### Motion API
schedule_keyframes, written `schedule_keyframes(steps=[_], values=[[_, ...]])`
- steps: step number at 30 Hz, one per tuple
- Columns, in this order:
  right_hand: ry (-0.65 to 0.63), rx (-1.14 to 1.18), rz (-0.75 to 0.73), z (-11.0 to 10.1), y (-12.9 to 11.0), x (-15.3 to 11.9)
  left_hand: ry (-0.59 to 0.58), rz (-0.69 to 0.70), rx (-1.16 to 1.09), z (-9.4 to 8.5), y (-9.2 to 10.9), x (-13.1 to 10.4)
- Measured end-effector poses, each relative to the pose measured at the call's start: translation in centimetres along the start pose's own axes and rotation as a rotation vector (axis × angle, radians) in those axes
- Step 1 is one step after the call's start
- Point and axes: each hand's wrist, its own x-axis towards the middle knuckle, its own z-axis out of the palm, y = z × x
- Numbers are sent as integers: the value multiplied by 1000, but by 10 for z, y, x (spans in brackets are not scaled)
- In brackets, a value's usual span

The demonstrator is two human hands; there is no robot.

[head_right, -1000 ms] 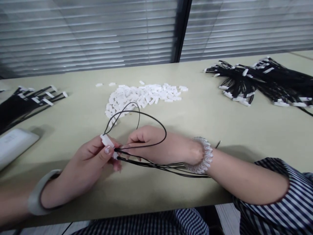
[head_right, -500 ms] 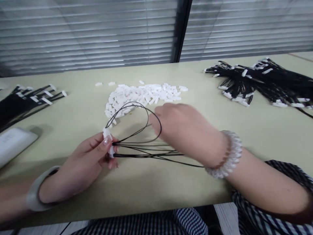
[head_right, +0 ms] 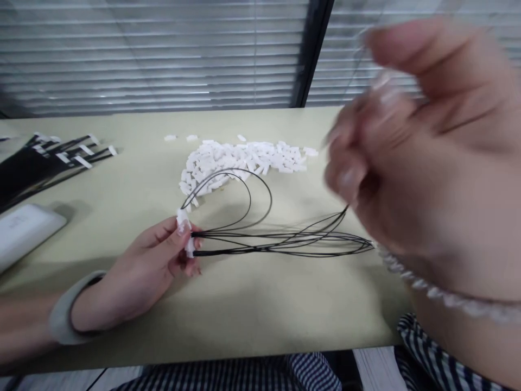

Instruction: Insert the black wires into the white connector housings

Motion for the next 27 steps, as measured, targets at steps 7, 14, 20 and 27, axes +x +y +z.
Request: schedule_keyframes(steps=[7,14,20,27], values=[[-427,-286,-278,42,-20,-26,-114,66,258,0,3,-5],[-412,-332,-359,55,-10,-34,-200,90,326,-1,5,-7],[-448,-318,-378,60,-9,-37,-220,98,336,-1,6,-8],[-456,-307,-471,64,-11,-36,-246,63,379,2,9,-8]])
